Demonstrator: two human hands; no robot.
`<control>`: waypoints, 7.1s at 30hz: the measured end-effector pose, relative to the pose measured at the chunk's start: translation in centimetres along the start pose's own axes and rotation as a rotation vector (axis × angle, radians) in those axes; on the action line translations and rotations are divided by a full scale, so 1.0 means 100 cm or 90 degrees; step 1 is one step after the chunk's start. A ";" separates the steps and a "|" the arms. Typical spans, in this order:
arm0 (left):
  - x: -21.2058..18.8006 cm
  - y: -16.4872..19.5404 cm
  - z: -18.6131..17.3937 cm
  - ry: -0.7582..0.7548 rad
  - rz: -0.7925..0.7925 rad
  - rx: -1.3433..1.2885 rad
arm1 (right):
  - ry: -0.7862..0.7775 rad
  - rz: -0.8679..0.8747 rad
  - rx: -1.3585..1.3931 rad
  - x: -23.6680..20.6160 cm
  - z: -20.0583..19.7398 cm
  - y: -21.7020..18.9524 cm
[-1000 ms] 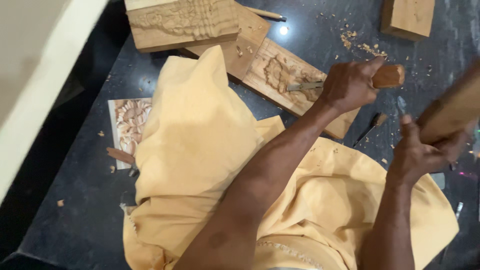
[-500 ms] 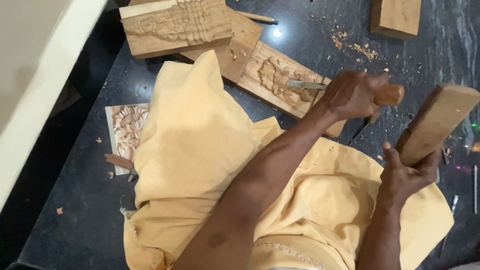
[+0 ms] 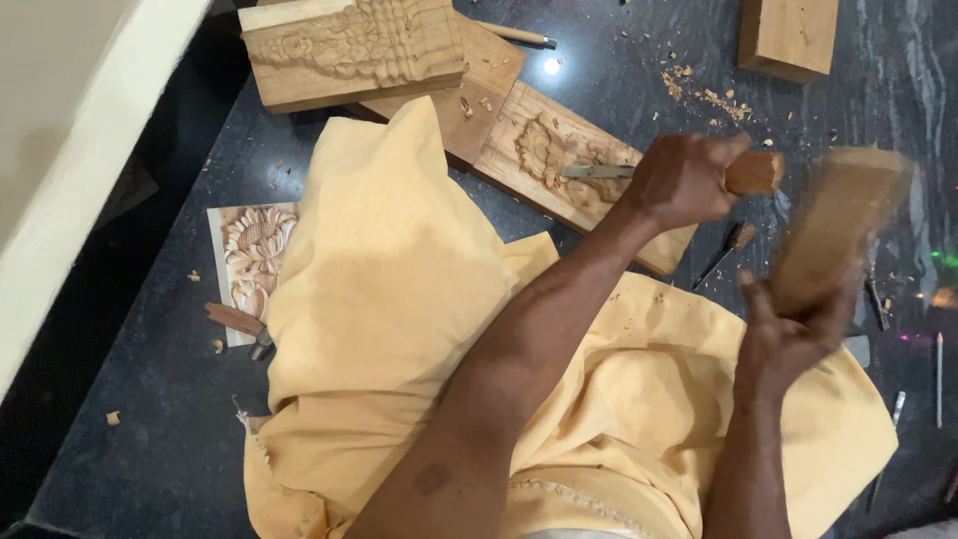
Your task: The person carves a floral design into a rectangular wooden block using a chisel and a wooden mallet. They repeatedly strike the chisel to remove wood shavings and refine the pattern, occasionally pausing to inspect the work.
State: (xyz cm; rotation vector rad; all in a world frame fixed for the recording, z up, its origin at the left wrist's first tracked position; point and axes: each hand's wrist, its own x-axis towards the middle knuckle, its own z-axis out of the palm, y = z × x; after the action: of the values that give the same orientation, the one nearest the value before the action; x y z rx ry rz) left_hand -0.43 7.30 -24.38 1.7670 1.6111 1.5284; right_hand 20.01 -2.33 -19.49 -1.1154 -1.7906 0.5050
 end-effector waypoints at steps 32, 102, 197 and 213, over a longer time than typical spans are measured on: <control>0.004 0.003 -0.010 -0.006 0.030 0.008 | -0.033 0.039 -0.017 0.005 0.011 -0.012; 0.016 -0.002 -0.005 -0.083 0.087 0.045 | 0.087 0.224 0.143 0.004 0.039 -0.026; 0.040 -0.030 0.016 -0.088 -0.018 0.032 | 0.022 -0.060 -0.035 0.040 0.036 -0.006; 0.039 -0.033 0.006 -0.066 -0.025 0.062 | -0.028 0.072 0.048 0.048 0.033 -0.009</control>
State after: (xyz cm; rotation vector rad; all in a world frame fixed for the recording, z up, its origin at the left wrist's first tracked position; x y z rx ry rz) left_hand -2.45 11.92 -25.35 1.8210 1.6855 1.3392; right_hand 15.93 1.75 -18.02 -1.1653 -1.7387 0.6628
